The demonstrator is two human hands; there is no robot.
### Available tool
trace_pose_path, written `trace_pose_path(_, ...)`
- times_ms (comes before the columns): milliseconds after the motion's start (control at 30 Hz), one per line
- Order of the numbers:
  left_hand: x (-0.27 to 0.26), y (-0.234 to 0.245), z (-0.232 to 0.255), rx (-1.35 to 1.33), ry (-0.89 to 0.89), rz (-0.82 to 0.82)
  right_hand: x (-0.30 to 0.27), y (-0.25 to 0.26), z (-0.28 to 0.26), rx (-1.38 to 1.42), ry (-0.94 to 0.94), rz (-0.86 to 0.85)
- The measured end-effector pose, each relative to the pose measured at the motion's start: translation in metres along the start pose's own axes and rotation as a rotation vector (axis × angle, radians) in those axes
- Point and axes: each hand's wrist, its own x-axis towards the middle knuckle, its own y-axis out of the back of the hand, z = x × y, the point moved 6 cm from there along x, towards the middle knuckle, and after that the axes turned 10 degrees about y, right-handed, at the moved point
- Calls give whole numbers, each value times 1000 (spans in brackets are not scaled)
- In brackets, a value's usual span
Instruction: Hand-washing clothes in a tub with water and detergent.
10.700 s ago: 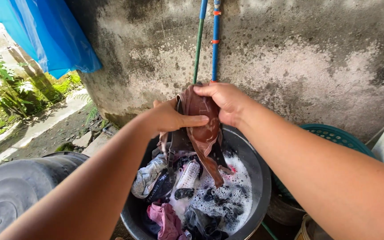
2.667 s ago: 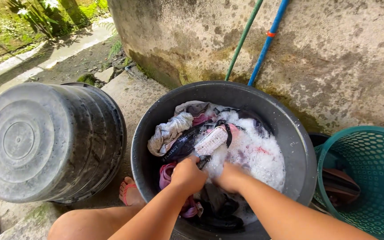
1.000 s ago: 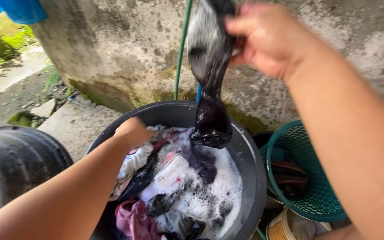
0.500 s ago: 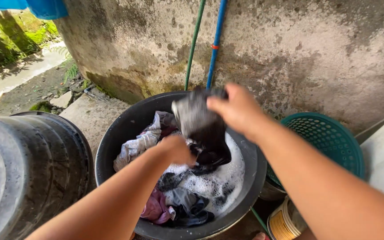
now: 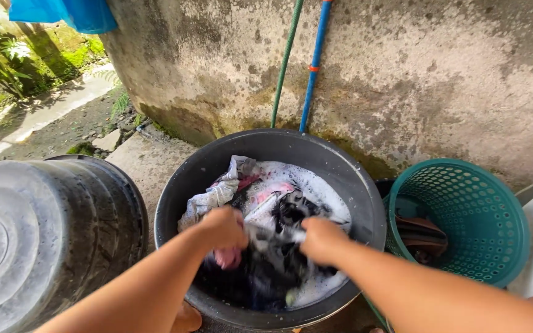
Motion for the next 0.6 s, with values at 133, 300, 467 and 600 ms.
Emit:
trace_pose_path(133, -18, 82, 39, -306, -31, 164, 14, 80, -8, 206, -55, 120)
trace_pose_path(300, -32, 157, 79, -637, -24, 314, 22, 184, -20, 501, -53, 363)
trace_pose_path(467, -27, 215, 86, -792, -101, 602, 25, 247, -30, 646, -92, 455)
trace_pose_path(600, -18, 218, 81, -597, -26, 701, 29, 238, -27, 581, 3, 488)
